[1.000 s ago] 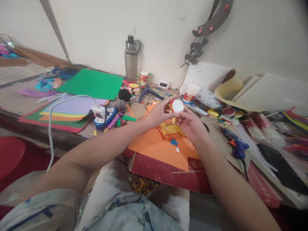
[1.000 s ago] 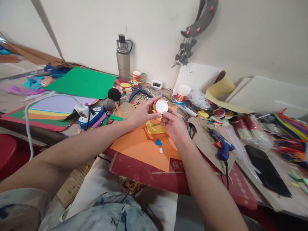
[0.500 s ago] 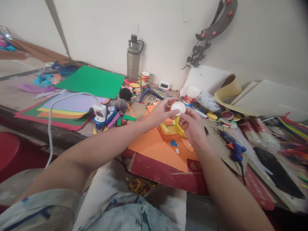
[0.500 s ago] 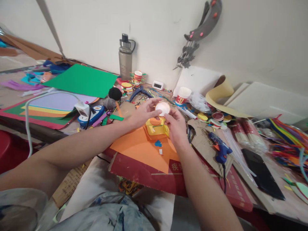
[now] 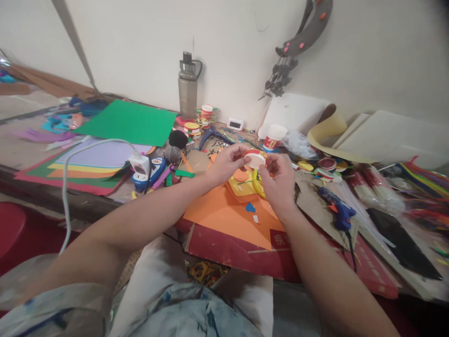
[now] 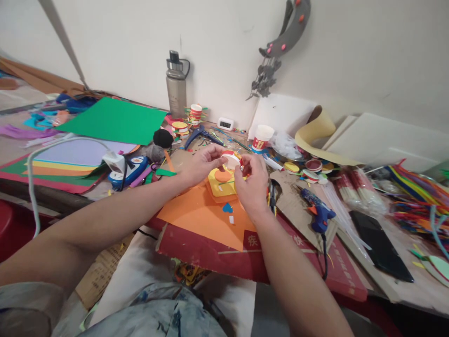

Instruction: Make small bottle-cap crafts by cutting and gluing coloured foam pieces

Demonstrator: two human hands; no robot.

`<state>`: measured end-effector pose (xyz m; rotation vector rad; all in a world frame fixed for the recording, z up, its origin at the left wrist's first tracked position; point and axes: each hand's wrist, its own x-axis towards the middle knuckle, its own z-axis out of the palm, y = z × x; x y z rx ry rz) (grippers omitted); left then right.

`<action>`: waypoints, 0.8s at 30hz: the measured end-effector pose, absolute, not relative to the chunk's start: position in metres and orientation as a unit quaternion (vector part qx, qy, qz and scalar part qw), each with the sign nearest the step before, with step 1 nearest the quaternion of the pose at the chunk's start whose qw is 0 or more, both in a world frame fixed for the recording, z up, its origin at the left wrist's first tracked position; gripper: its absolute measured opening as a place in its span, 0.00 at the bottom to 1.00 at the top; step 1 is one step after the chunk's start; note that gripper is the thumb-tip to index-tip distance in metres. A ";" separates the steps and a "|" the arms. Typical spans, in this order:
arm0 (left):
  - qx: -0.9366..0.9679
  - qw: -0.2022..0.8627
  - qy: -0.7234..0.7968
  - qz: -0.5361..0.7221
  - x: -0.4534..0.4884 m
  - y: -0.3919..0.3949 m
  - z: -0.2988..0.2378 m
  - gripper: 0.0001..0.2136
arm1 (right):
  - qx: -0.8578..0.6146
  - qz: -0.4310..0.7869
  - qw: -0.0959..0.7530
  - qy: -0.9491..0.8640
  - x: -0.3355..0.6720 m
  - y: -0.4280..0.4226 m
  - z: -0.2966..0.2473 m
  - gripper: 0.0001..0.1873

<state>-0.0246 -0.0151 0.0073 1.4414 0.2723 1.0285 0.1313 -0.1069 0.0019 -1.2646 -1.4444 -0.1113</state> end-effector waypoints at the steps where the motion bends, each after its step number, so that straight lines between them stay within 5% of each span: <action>1: 0.631 0.622 0.119 0.448 -0.025 -0.015 0.007 0.26 | -0.540 -0.052 0.573 -0.615 0.132 -0.106 0.002 0.05; 24: 0.660 0.585 0.133 0.453 -0.025 -0.020 0.001 0.23 | -0.525 -0.072 0.585 -0.614 0.132 -0.107 0.003 0.07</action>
